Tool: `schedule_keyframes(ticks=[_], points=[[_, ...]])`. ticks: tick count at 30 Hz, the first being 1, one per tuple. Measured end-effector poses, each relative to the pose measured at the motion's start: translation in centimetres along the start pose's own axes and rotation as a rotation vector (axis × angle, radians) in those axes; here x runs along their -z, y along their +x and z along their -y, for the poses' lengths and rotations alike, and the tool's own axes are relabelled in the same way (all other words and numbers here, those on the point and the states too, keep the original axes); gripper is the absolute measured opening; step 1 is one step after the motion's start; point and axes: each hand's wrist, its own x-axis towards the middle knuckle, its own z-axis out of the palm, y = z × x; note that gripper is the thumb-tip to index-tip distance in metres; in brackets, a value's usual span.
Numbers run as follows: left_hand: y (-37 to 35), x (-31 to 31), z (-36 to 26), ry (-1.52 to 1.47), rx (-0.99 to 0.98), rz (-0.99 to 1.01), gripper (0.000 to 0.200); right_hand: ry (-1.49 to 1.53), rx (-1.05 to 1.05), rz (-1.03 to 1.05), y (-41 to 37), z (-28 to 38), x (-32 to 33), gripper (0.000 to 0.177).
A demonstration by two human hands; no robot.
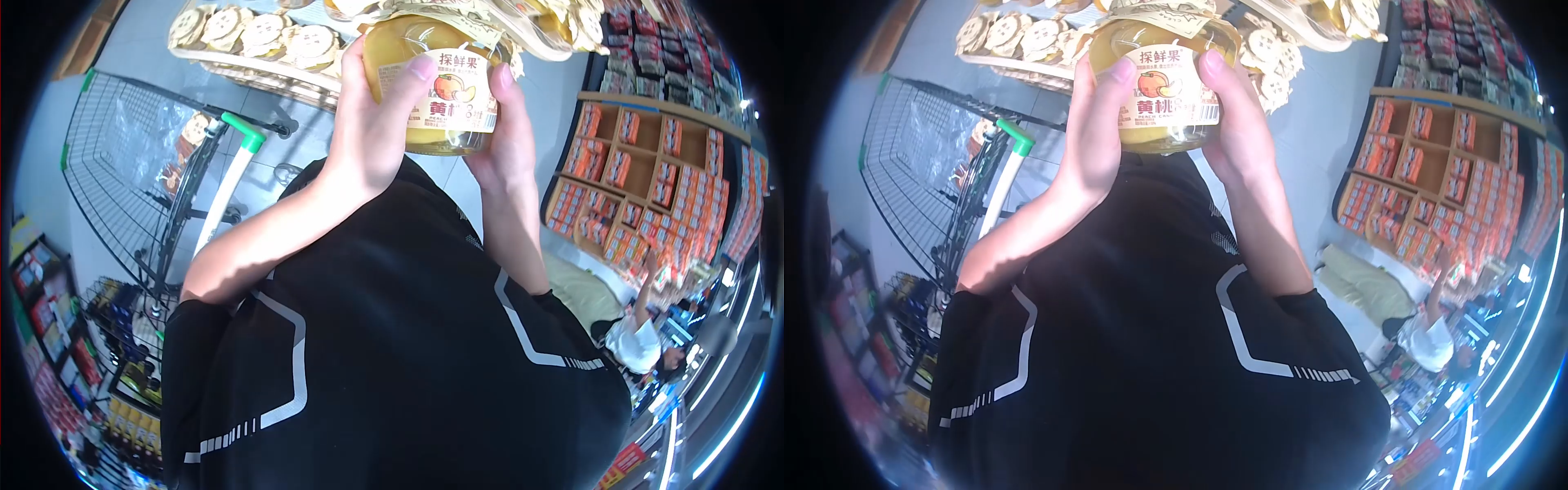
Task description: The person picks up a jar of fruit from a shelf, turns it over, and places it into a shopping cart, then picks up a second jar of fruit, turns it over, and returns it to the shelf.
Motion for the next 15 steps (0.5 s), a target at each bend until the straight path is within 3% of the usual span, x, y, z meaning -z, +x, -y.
schedule_keyframes(ticks=[9,15], points=[[0.1,-2.3,0.6,0.081,0.127,0.086,0.062,0.159,0.014,-0.154,-1.6,-0.1,2.5,0.057],[0.3,-3.2,2.0,0.084,0.145,0.058,0.064,0.164,0.008,-0.117,-1.6,0.1,4.1,0.06]])
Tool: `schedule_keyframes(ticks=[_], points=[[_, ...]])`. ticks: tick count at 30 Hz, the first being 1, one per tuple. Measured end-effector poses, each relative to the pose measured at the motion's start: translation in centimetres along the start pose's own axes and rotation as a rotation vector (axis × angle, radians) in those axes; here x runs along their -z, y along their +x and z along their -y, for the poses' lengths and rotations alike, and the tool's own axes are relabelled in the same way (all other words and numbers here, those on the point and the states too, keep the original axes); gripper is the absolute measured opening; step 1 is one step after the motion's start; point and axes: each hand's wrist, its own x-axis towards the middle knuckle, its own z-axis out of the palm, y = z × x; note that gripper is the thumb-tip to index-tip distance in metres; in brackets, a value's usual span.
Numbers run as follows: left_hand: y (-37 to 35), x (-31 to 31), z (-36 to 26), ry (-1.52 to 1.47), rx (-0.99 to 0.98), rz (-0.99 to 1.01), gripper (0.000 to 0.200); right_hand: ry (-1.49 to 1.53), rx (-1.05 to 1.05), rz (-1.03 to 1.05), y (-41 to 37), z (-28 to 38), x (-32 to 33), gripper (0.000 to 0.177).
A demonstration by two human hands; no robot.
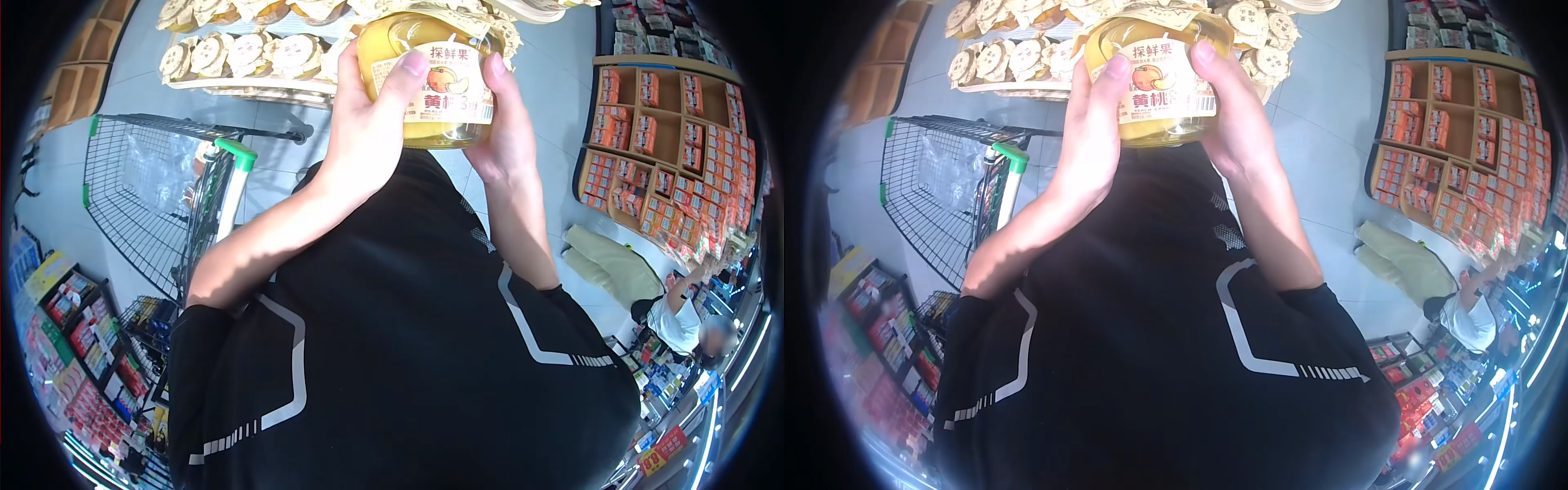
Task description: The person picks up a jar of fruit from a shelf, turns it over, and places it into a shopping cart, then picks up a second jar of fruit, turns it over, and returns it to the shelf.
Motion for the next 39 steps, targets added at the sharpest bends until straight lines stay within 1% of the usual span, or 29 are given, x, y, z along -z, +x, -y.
schedule_keyframes(ticks=[5,10,13,16,20,22,24,27,30,32,34,36,39], points=[[-0.2,-0.4,0.3,-0.022,-0.035,-0.041,0.063,-0.037,0.003,0.062,0.4,0.4,0.4,0.058],[-0.7,-0.6,0.4,-0.063,-0.084,-0.123,0.057,-0.078,-0.065,0.167,1.3,0.9,0.2,0.056],[-0.8,-0.8,0.6,-0.069,-0.128,-0.175,0.055,-0.167,-0.09,0.206,1.9,0.8,0.4,0.061],[-0.8,-1.2,1.3,-0.086,-0.177,-0.226,0.055,-0.15,-0.105,0.231,2.8,0.9,0.8,0.06],[-0.8,-1.8,2.4,-0.099,-0.216,-0.303,0.058,-0.15,-0.15,0.317,3.2,1.4,1.6,0.058],[-0.8,-2.3,2.6,-0.119,-0.219,-0.309,0.06,-0.156,-0.168,0.359,3.4,1.8,1.9,0.057],[-0.7,-3.1,2.8,-0.102,-0.224,-0.341,0.059,-0.054,-0.172,0.385,3.6,2.0,2.4,0.052],[-0.5,-4.2,3.6,-0.057,-0.227,-0.371,0.059,-0.05,-0.192,0.427,3.8,2.8,3.5,0.052],[-0.4,-5.3,4.4,-0.005,-0.224,-0.377,0.059,-0.118,-0.194,0.388,3.6,3.6,4.7,0.054],[-0.3,-6.1,5.0,0.022,-0.214,-0.371,0.059,-0.09,-0.181,0.405,3.5,3.8,5.7,0.053],[-0.1,-6.8,5.6,-0.018,-0.217,-0.374,0.058,-0.064,-0.166,0.425,3.5,3.9,6.9,0.052],[0.1,-7.3,6.1,-0.026,-0.216,-0.355,0.059,0.078,-0.21,0.375,3.7,3.7,8.2,0.044],[0.1,-7.8,6.3,-0.031,-0.176,-0.332,0.06,0.096,-0.218,0.335,3.3,4.0,8.9,0.041]])
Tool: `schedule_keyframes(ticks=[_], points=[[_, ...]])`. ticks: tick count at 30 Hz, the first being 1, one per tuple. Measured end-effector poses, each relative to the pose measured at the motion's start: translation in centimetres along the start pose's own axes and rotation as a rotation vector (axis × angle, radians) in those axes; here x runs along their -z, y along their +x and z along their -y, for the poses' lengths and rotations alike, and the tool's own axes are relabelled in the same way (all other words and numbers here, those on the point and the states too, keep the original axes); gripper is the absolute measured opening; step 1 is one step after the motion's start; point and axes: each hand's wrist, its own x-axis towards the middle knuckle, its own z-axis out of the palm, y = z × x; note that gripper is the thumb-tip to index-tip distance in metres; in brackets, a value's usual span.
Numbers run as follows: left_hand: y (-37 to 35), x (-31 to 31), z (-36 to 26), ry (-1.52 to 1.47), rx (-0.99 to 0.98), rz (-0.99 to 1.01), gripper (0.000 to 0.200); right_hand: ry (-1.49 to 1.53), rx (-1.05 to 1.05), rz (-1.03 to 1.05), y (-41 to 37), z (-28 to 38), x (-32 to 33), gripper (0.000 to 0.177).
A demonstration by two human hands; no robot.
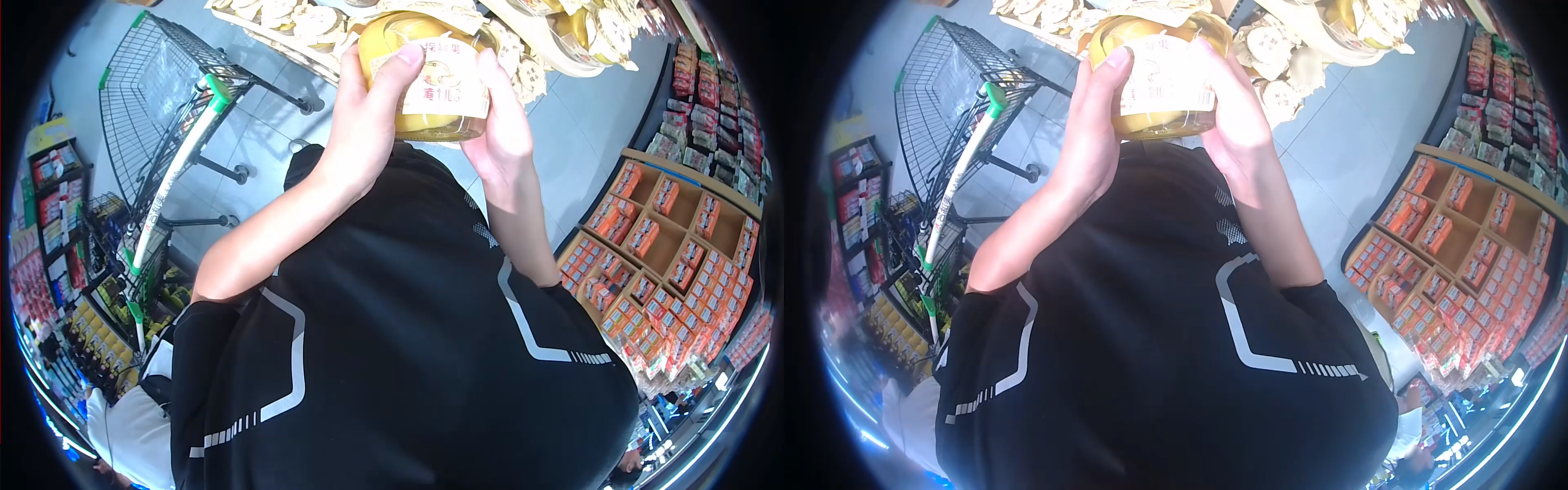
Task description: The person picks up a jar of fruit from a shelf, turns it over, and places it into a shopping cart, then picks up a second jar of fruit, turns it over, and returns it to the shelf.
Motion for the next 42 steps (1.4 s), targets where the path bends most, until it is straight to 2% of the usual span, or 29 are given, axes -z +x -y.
schedule_keyframes(ticks=[4,7,13,16,20,22,24,28,30,34,40,42], points=[[-0.1,-0.7,0.5,0.084,0.007,0.037,0.066,-0.046,0.027,-0.058,-0.5,0.5,0.6,0.042],[-0.1,-0.9,0.7,0.131,0.038,0.055,0.072,-0.054,0.044,-0.007,-1.0,0.8,1.2,0.043],[-0.3,-1.5,0.0,0.102,0.073,0.076,0.071,-0.086,0.112,-0.029,-1.4,0.7,1.3,0.046],[-0.4,-0.9,-0.2,0.072,0.056,0.118,0.069,-0.138,0.203,-0.069,-1.6,0.6,0.6,0.055],[-0.8,-0.4,-0.8,-0.04,0.113,0.186,0.066,-0.028,0.237,0.018,-1.2,1.2,0.6,0.059],[-1.1,-0.2,-1.1,-0.132,0.155,0.283,0.063,0.05,0.217,0.048,-0.5,0.9,1.4,0.06],[-1.4,-0.1,-1.3,-0.144,0.152,0.304,0.062,0.527,0.063,0.282,0.2,0.1,2.8,0.06],[-1.4,0.0,-1.3,-0.19,0.144,0.34,0.062,0.489,0.084,0.378,0.1,-0.3,1.7,0.06],[-1.6,-0.2,-1.2,-0.171,0.137,0.312,0.061,0.453,0.084,0.282,-0.1,-0.3,1.0,0.067],[-1.9,-0.1,-1.1,-0.158,0.123,0.268,0.06,0.426,0.137,0.209,-0.3,-0.9,0.9,0.065],[-2.3,-0.1,-1.1,-0.087,0.075,0.25,0.061,0.537,0.137,0.414,-0.1,-1.2,1.0,0.069],[-2.3,-0.2,-1.1,-0.083,0.079,0.239,0.061,0.485,0.206,0.523,-0.1,-1.6,0.9,0.052]])
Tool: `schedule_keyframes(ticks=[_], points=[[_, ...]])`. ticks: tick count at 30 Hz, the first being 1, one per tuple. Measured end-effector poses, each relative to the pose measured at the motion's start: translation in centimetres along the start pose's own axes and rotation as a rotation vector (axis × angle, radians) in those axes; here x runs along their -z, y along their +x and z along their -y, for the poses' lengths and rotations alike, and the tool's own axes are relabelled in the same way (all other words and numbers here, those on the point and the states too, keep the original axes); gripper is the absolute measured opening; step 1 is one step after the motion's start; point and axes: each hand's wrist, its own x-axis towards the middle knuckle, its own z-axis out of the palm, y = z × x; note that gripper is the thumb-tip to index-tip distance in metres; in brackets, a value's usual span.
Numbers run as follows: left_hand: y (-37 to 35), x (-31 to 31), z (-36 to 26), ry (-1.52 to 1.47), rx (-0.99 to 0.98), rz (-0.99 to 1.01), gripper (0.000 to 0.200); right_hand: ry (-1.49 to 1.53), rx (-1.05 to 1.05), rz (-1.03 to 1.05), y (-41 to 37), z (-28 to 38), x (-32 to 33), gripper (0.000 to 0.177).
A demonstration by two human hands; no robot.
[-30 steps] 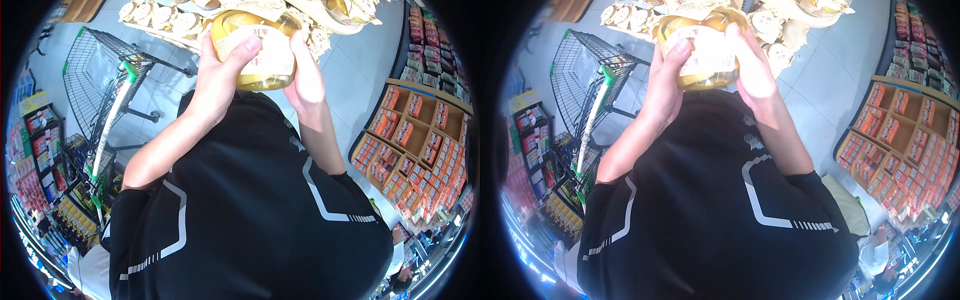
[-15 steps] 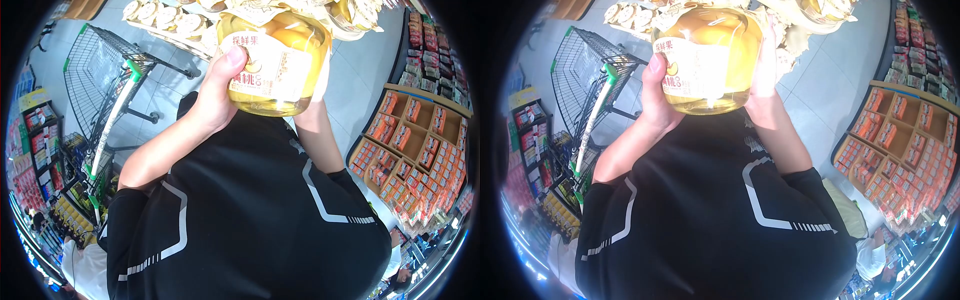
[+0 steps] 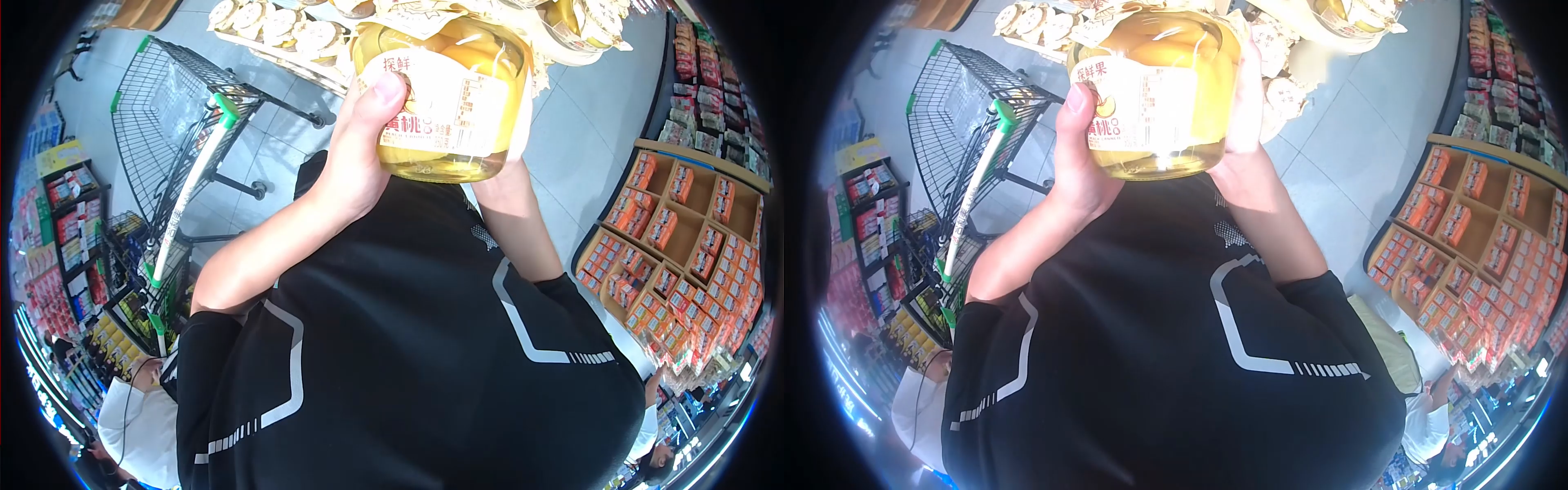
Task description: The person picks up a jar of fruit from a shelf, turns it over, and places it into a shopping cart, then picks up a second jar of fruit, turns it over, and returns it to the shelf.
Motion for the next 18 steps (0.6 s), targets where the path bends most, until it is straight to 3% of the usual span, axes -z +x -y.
schedule_keyframes(ticks=[4,6,10,15,18], points=[[-0.1,0.0,0.1,-0.014,0.034,-0.026,0.06,0.109,-0.048,0.035,0.2,0.0,-0.1,0.051],[-0.2,0.1,0.0,-0.009,0.038,-0.033,0.06,0.24,-0.087,-0.058,0.1,-0.3,-0.4,0.07],[-0.3,0.4,-0.1,-0.005,0.043,-0.047,0.059,0.242,-0.103,-0.177,0.5,-0.7,-0.1,0.068],[-0.3,0.5,0.2,0.0,0.005,-0.075,0.057,0.111,-0.027,-0.071,0.3,-1.2,0.2,0.064],[-0.5,0.6,0.2,0.008,-0.016,-0.108,0.057,0.219,-0.059,-0.03,0.2,-1.4,1.6,0.057]])
